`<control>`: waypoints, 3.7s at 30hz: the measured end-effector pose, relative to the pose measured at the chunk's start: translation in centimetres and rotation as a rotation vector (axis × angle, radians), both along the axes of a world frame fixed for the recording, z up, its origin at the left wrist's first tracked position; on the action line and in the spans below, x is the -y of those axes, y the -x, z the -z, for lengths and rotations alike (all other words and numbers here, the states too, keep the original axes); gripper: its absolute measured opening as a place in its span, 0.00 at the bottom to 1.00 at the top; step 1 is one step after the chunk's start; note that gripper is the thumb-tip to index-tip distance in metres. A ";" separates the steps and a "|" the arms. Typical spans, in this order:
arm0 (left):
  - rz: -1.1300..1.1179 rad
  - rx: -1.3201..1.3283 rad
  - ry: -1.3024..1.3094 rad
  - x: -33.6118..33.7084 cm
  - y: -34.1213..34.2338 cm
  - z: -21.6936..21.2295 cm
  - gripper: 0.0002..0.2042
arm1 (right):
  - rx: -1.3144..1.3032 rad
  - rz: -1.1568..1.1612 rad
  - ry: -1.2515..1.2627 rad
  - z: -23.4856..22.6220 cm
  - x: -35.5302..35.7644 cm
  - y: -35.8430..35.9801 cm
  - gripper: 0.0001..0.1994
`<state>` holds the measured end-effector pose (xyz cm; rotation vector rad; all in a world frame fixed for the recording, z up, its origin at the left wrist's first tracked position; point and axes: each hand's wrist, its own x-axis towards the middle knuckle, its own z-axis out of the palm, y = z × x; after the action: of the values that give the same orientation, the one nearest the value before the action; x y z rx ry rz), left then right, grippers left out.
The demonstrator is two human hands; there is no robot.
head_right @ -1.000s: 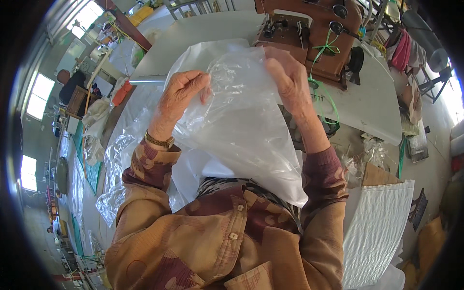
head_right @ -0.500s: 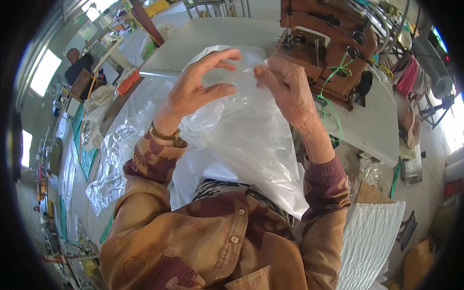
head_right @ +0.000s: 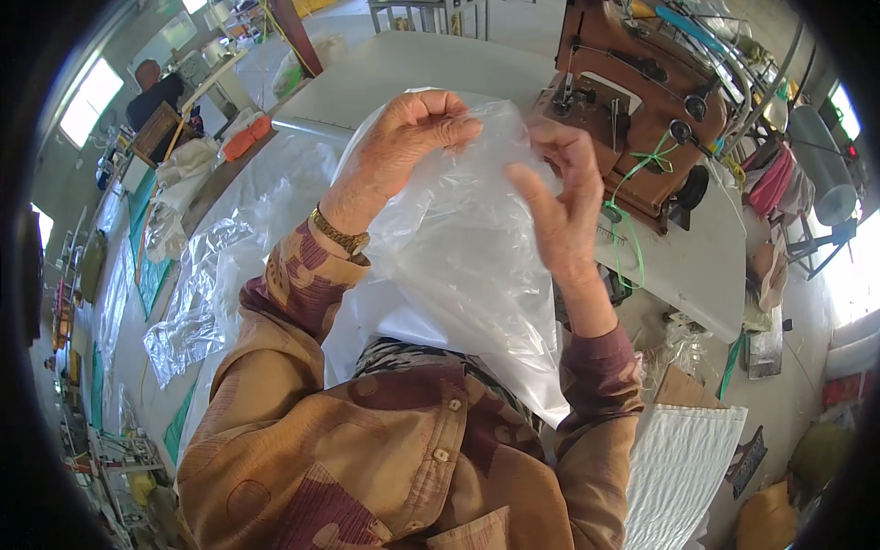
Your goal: The person aligns and sews large white plastic sheets using a vintage industrial sewing machine. They repeatedly fold the plastic edges, guide the material through the machine, and adjust the fabric to ensure straight seams. The person handles the plastic by hand, smoothing it out and repositioning it between sewing passes.
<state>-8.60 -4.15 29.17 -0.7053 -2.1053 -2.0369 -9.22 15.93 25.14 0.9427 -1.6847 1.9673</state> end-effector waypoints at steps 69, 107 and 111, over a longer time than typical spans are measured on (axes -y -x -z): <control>-0.508 -0.086 0.453 7.0 24.9 16.9 0.10 | -0.221 -0.104 -0.615 11.6 7.5 18.2 0.09; -0.396 -0.019 0.442 8.8 20.2 16.0 0.12 | 0.051 -0.261 -0.681 9.1 6.2 16.8 0.15; -0.413 -0.019 0.440 8.7 20.4 16.3 0.12 | 0.029 -0.263 -0.716 9.1 6.2 16.8 0.15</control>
<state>-28.99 -12.84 12.85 -0.2914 -2.4615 -1.3688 -26.03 9.72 16.04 1.4347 -2.4505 1.5129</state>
